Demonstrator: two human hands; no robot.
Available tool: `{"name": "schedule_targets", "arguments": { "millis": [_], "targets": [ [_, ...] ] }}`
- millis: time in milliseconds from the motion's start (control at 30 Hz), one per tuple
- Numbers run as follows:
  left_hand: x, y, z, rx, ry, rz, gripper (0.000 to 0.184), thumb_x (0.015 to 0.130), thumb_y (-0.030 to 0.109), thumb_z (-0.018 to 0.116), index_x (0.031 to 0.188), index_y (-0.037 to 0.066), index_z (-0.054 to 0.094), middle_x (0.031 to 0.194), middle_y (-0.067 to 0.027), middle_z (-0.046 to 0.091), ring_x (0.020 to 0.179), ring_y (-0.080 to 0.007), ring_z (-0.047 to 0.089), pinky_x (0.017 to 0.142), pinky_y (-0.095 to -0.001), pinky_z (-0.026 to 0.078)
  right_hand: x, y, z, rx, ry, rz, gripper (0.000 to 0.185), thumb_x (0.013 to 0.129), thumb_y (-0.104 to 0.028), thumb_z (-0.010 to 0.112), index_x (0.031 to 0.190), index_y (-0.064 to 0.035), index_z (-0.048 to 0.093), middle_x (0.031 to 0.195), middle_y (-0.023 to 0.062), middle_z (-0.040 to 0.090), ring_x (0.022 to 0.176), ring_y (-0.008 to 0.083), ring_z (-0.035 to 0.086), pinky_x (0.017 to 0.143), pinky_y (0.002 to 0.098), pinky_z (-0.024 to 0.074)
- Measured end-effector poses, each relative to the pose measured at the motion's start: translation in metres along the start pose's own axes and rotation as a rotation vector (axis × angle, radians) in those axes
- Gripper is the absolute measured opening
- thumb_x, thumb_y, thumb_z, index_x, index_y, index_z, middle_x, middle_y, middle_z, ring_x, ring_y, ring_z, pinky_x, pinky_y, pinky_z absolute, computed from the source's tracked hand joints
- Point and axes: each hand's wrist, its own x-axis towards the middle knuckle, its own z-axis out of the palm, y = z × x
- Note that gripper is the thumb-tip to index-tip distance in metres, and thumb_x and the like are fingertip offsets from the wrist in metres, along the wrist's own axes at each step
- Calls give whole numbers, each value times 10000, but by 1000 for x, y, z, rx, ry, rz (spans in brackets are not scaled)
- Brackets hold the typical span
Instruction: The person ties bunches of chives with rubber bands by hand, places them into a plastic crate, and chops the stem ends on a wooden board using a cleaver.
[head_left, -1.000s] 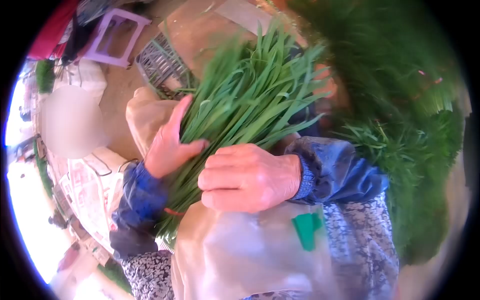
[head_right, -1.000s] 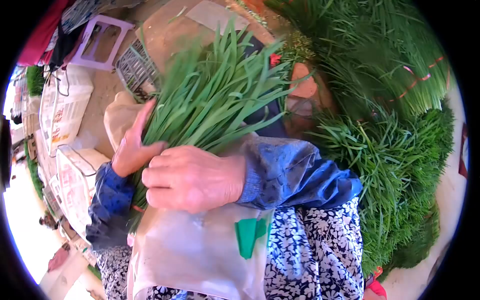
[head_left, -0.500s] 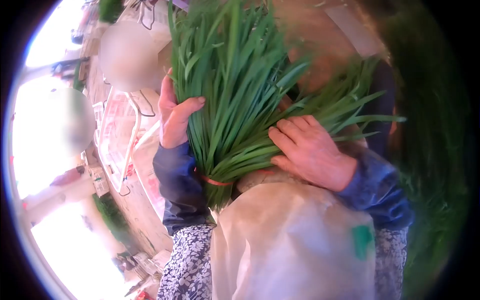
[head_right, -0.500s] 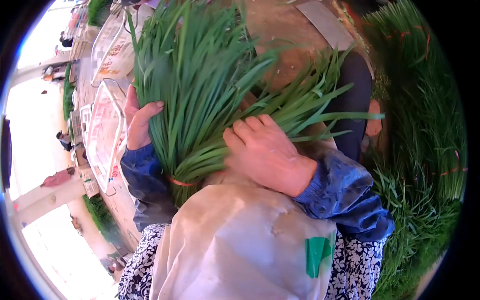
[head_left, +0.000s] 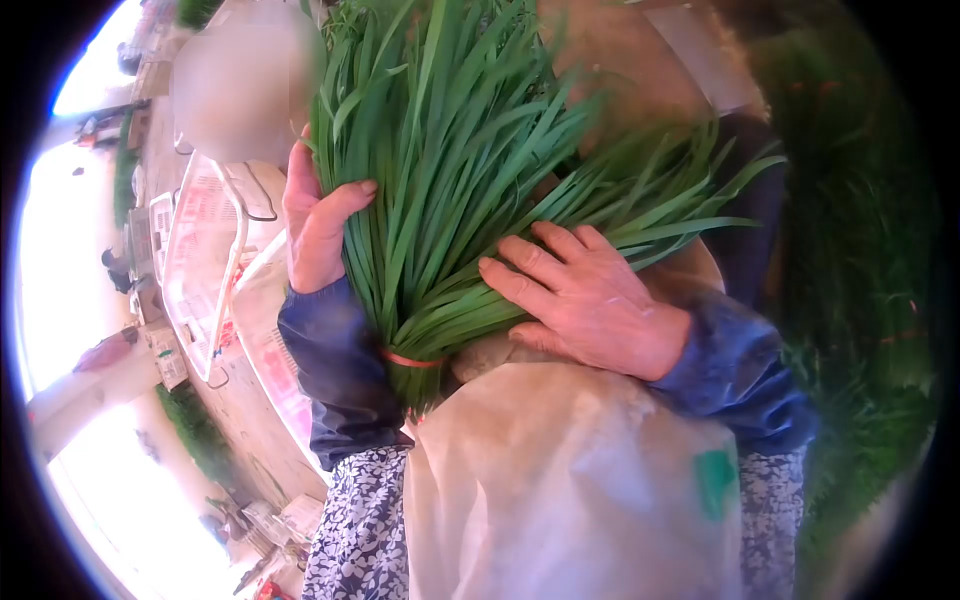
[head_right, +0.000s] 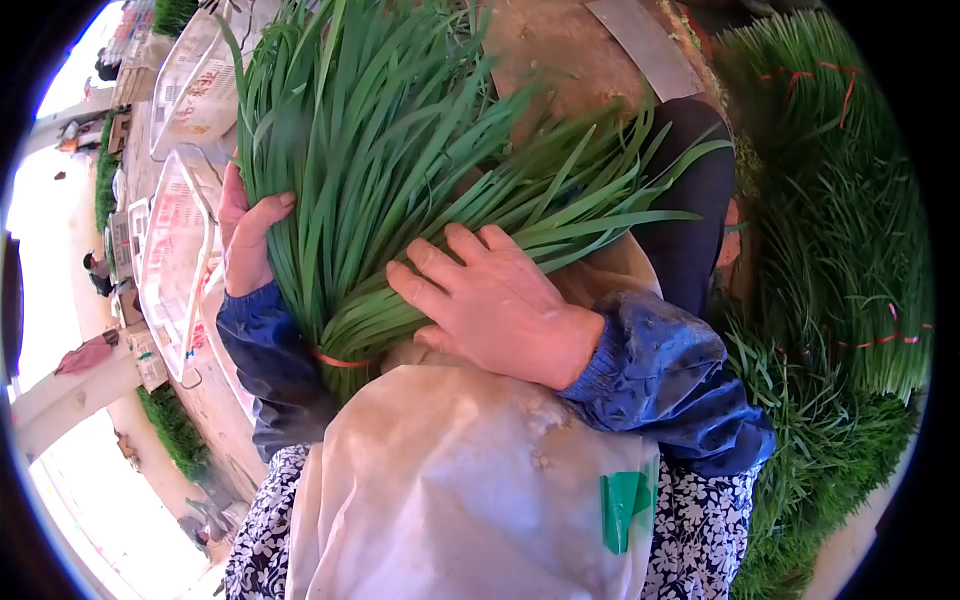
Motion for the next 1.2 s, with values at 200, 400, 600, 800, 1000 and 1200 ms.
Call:
{"name": "schedule_targets", "arguments": {
  "millis": [200,400,600,800,1000,1200],
  "targets": [
    [4,-4,-4,126,30,58,777,741,-124,567,1467,-1,316,1285,-174,579,1138,-246,606,1000,-361,482,24,0,-16,-23,167,-83,679,649,-281,796,1244,-31,584,1301,132,535,1225,355,482,1013,515,382],
    [5,-2,2,206,21,88,792,760,-131,553,1490,-3,277,1306,-152,566,1171,-223,579,1018,-341,453,70,6,-4,-97,225,-211,612,681,-353,763,1159,2,625,1237,144,567,1177,336,528,1101,552,326],
    [4,-4,-5,115,21,62,802,753,-126,549,1495,-9,267,1308,-147,564,1165,-212,578,1009,-335,454,55,14,-2,-34,70,-112,545,718,-331,749,1119,17,627,1164,156,595,1071,332,572,1033,506,409],
    [0,-3,7,146,25,79,846,747,-123,547,1519,-14,217,1347,-161,541,1208,-219,556,1028,-341,441,94,35,-3,188,566,65,256,911,-25,594,1164,-48,566,990,186,606,756,331,606,665,371,514],
    [-1,-3,7,154,31,72,868,745,-97,557,1526,-23,187,1395,-174,497,1251,-226,524,1053,-341,417,100,53,-3,547,437,219,257,932,-28,612,1184,10,585,879,87,644,695,148,605,649,309,517],
    [2,-7,4,177,-7,101,875,744,-99,535,1535,-13,172,1424,-172,468,1280,-231,500,1077,-340,390,105,55,3,446,547,130,262,881,-59,639,1136,-3,615,950,161,664,835,290,639,726,372,522]
  ]
}}
